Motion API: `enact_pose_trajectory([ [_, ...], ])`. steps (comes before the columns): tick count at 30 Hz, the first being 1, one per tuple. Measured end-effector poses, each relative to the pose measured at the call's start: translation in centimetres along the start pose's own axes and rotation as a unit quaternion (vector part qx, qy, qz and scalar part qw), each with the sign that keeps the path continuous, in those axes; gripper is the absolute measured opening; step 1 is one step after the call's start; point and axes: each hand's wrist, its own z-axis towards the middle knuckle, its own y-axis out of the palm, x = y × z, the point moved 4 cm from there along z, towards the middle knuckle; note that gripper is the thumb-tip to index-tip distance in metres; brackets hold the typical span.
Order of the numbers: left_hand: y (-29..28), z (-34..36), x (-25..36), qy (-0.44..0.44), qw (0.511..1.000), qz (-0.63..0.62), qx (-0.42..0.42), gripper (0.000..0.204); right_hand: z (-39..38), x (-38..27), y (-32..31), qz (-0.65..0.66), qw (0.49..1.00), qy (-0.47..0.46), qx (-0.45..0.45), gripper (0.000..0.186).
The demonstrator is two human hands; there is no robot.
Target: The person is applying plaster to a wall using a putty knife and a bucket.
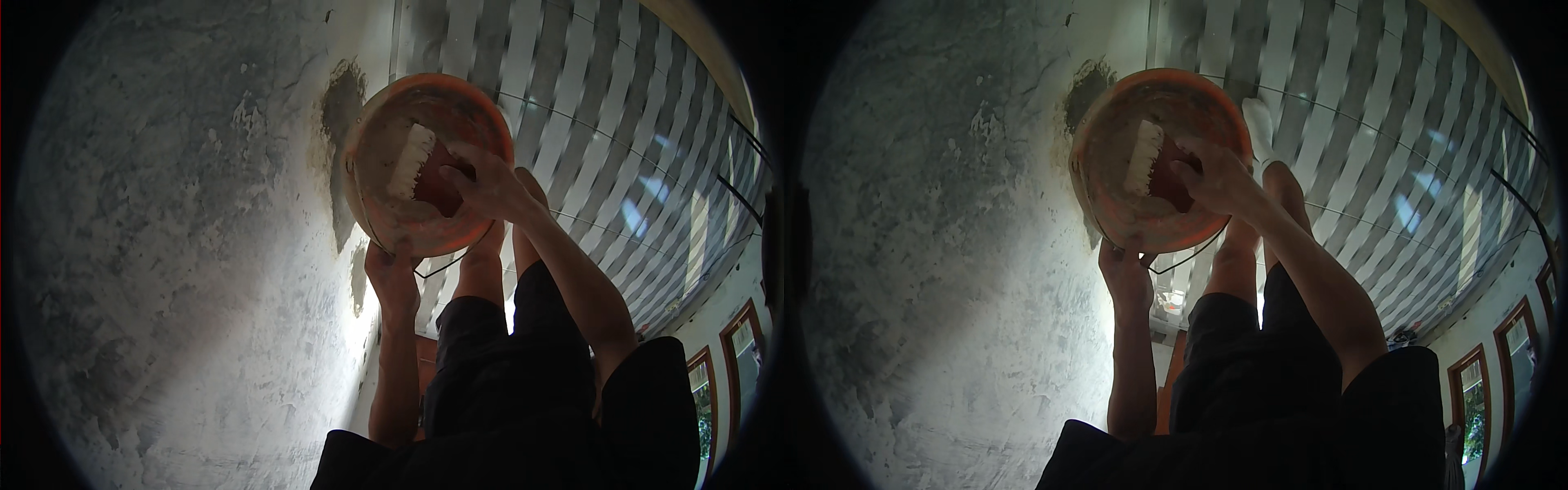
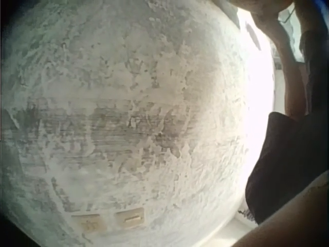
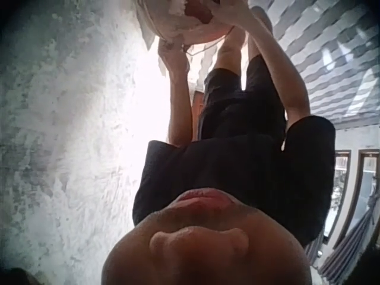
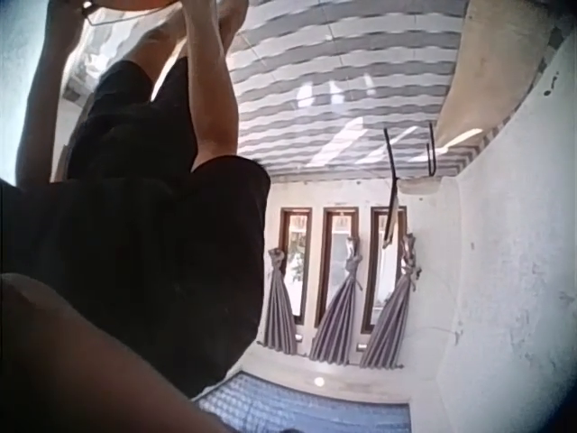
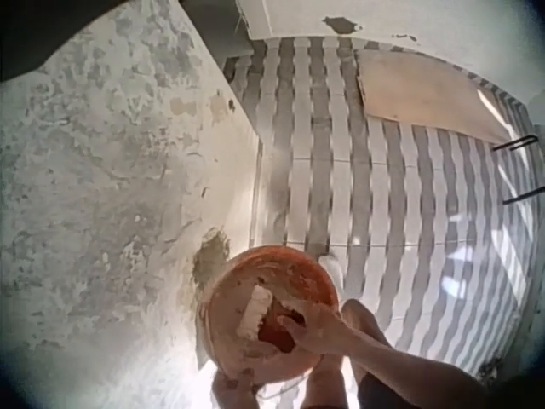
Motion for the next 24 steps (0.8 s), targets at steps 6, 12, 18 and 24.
enact_pose_trajectory([
  [6, 2.2, 1.9, 1.1, -0.04, 0.999, -0.001, 0.01, 0.036, 1.1, 1.5, -3.6, 0.149, 0.98, 0.129, -0.015, 0.053],
  [12, 3.8, 3.5, 0.8, -0.091, 0.995, -0.034, 0.022, 0.04, 2.8, 1.0, -7.5, 0.239, 0.956, 0.168, -0.008, 0.043],
  [18, 5.3, 5.9, 0.3, -0.114, 0.992, -0.049, 0.032, 0.039, 6.2, -1.2, -8.7, 0.381, 0.919, 0.095, -0.004, 0.045],
  [24, 6.8, 8.0, -0.2, -0.123, 0.991, -0.038, 0.021, 0.038, 11.6, -1.0, -6.9, 0.357, 0.932, 0.029, 0.064, 0.029],
])
